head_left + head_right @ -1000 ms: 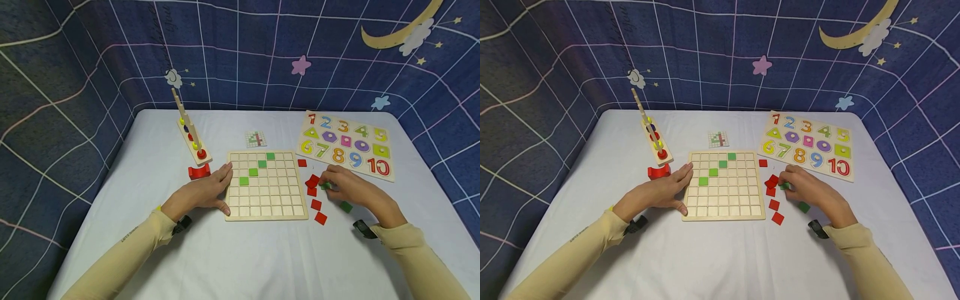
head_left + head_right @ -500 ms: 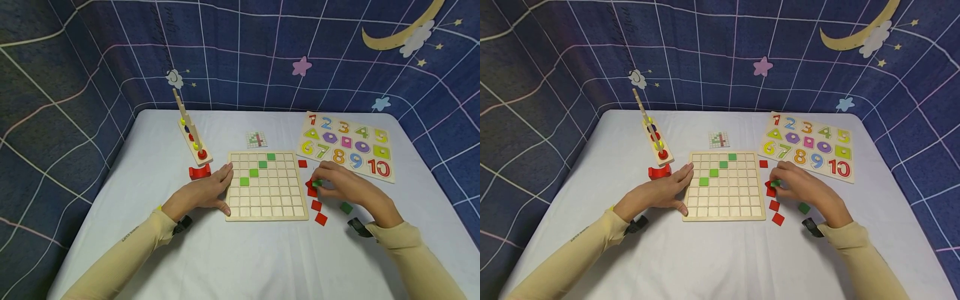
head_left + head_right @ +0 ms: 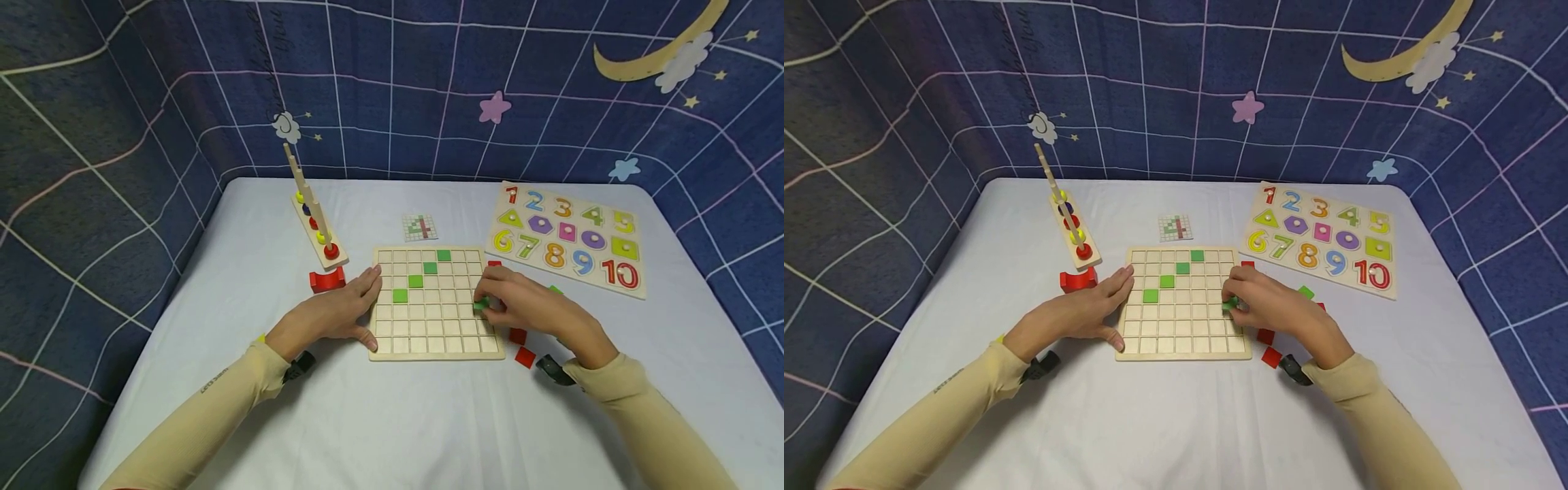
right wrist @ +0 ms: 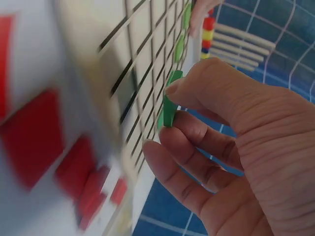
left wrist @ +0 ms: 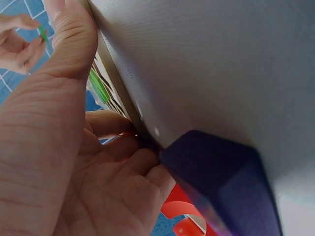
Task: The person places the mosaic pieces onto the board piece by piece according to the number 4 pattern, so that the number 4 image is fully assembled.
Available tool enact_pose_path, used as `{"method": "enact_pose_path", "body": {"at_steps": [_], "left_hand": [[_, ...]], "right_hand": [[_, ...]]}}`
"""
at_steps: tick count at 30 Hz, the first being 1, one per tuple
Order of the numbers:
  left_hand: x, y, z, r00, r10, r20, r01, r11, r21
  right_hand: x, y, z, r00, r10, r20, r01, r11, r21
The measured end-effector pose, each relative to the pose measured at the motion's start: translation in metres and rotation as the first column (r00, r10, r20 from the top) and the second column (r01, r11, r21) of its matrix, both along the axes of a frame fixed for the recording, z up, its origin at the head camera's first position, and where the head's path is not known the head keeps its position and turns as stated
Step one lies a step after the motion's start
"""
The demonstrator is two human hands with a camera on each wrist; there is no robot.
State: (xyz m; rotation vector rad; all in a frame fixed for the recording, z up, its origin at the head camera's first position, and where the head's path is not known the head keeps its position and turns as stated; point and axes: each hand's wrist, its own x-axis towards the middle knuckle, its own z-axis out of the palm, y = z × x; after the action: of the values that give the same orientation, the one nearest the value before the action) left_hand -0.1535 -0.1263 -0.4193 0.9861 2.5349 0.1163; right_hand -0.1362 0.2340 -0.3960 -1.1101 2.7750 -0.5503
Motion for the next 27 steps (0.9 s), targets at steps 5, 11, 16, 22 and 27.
{"method": "enact_pose_path", "body": {"at_steps": [5, 11, 16, 22, 27], "left_hand": [[-0.001, -0.001, 0.000, 1.000, 0.008, 0.007, -0.008, 1.000, -0.001], [0.000, -0.002, 0.000, 0.999, 0.004, 0.032, -0.004, 1.000, 0.003], [-0.001, -0.001, -0.001, 1.000, 0.000, 0.023, 0.000, 1.000, 0.017], [-0.001, -0.003, 0.000, 1.000, -0.008, 0.030, 0.007, 1.000, 0.022], [-0.002, -0.003, 0.000, 1.000, -0.011, 0.025, 0.010, 1.000, 0.020]], "right_hand": [[-0.008, -0.029, -0.001, 0.996, 0.084, -0.026, -0.084, 0.996, -0.009], [-0.009, -0.064, -0.007, 0.987, 0.157, -0.045, -0.159, 0.987, -0.027], [-0.011, -0.089, -0.012, 0.985, 0.166, -0.037, -0.167, 0.986, -0.024], [-0.014, -0.110, -0.017, 0.977, 0.204, -0.056, -0.204, 0.979, 0.011], [-0.016, -0.117, -0.021, 0.975, 0.205, -0.082, -0.204, 0.979, 0.014]]}}
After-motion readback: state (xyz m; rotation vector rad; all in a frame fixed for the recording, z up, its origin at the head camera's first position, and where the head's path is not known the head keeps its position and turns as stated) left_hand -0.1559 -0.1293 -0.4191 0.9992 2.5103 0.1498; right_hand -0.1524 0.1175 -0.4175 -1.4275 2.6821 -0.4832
